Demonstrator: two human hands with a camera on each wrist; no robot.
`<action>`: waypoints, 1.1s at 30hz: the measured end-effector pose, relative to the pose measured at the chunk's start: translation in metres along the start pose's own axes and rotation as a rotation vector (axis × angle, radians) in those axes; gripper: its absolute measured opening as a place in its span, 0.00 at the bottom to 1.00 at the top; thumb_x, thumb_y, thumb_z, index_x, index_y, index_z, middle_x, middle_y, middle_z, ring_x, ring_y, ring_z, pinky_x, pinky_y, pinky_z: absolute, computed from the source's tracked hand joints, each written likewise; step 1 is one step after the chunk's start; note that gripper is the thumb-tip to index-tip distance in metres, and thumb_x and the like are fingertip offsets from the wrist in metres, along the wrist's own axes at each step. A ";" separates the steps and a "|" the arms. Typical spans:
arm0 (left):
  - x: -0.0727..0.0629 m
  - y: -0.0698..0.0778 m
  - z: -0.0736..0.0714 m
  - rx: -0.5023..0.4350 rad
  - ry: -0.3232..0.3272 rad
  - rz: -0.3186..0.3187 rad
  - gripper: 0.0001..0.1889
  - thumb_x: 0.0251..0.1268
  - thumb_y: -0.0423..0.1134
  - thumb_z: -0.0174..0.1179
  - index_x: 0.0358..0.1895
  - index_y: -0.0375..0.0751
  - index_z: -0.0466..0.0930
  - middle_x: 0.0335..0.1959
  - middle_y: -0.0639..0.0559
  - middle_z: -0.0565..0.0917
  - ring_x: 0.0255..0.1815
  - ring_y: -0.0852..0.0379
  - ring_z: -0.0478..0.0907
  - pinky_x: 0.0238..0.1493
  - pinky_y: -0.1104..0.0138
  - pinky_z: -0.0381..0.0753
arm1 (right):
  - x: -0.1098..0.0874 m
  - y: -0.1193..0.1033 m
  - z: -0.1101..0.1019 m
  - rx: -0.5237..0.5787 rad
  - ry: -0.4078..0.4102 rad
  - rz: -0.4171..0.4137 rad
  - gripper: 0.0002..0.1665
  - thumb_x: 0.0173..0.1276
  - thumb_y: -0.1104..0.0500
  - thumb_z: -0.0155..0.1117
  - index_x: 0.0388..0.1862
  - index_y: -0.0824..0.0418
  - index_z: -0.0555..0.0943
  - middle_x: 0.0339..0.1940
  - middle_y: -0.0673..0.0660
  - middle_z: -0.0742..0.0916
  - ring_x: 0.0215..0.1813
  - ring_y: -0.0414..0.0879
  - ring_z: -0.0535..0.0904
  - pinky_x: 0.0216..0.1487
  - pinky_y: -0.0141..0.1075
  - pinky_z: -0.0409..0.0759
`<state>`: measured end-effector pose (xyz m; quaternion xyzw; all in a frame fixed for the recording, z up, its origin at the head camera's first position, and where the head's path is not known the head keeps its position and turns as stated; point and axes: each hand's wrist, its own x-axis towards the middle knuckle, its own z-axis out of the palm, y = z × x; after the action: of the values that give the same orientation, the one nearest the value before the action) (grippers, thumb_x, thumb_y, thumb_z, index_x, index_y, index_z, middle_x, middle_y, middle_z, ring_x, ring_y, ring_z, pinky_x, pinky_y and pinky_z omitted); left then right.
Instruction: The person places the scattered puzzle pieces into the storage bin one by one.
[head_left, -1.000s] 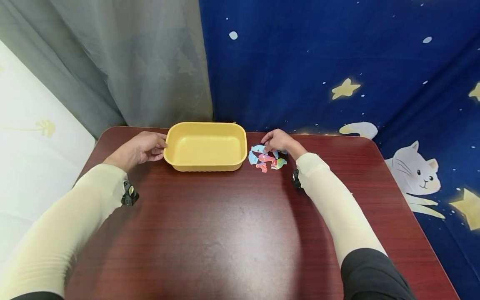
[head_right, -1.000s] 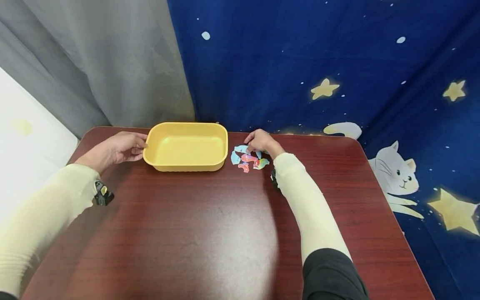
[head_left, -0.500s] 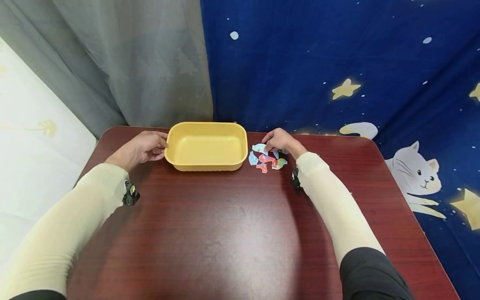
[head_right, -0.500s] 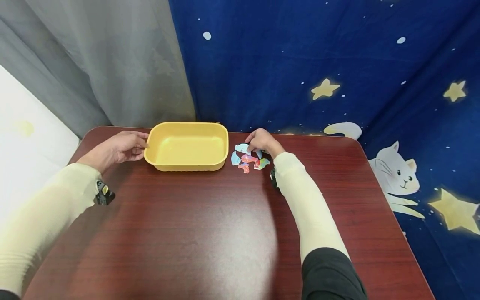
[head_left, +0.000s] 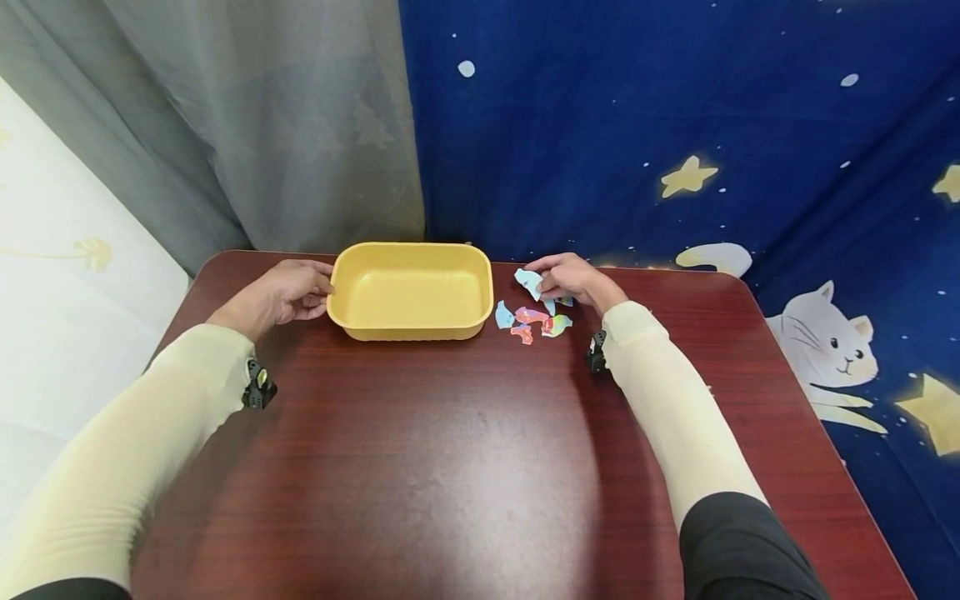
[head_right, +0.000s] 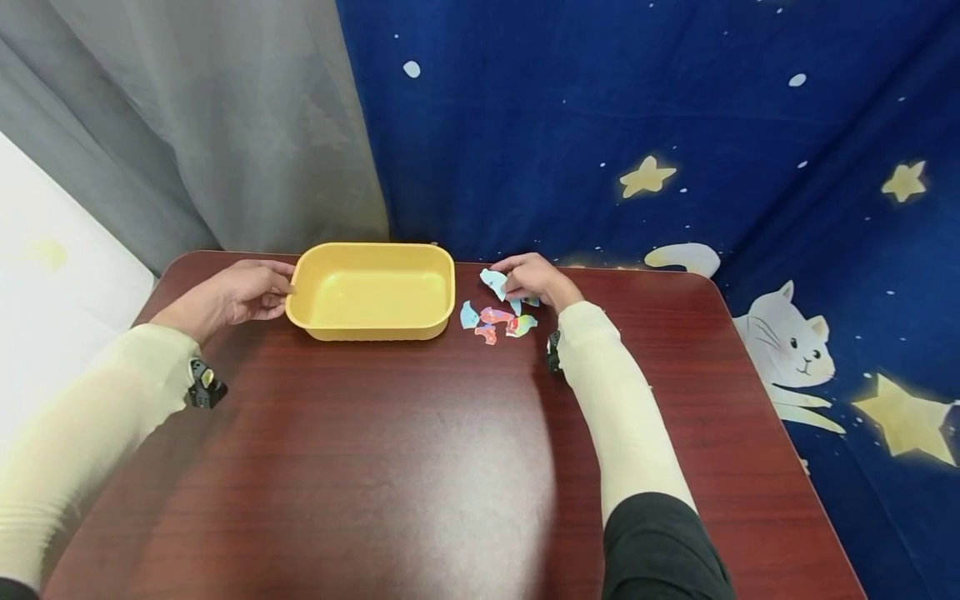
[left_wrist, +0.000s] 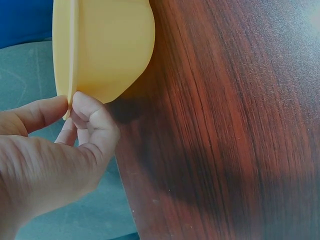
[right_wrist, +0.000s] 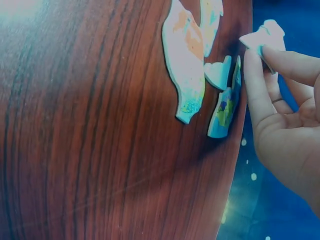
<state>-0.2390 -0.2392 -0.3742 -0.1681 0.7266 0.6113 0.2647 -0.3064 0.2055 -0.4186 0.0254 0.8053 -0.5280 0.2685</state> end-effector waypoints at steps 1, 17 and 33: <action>0.000 0.000 0.000 0.004 -0.001 0.001 0.21 0.69 0.28 0.49 0.64 0.40 0.62 0.23 0.55 0.76 0.21 0.61 0.76 0.31 0.70 0.81 | 0.000 0.000 -0.001 0.008 -0.004 -0.004 0.32 0.63 0.75 0.56 0.66 0.59 0.75 0.41 0.54 0.74 0.43 0.46 0.77 0.53 0.42 0.82; -0.005 -0.002 -0.005 0.011 0.003 0.006 0.19 0.67 0.28 0.49 0.60 0.41 0.64 0.21 0.57 0.77 0.21 0.62 0.77 0.30 0.71 0.81 | -0.001 -0.015 -0.004 0.232 0.039 0.027 0.27 0.71 0.66 0.54 0.69 0.60 0.71 0.55 0.60 0.77 0.42 0.46 0.78 0.47 0.39 0.84; -0.007 -0.003 -0.013 0.047 0.006 0.016 0.21 0.66 0.27 0.50 0.61 0.40 0.63 0.21 0.58 0.77 0.21 0.63 0.77 0.30 0.71 0.80 | -0.010 -0.052 0.006 0.299 0.090 0.021 0.25 0.67 0.64 0.63 0.64 0.61 0.74 0.46 0.58 0.83 0.35 0.48 0.85 0.55 0.45 0.80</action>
<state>-0.2343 -0.2535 -0.3714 -0.1577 0.7428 0.5959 0.2615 -0.3121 0.1796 -0.3718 0.0973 0.7284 -0.6376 0.2311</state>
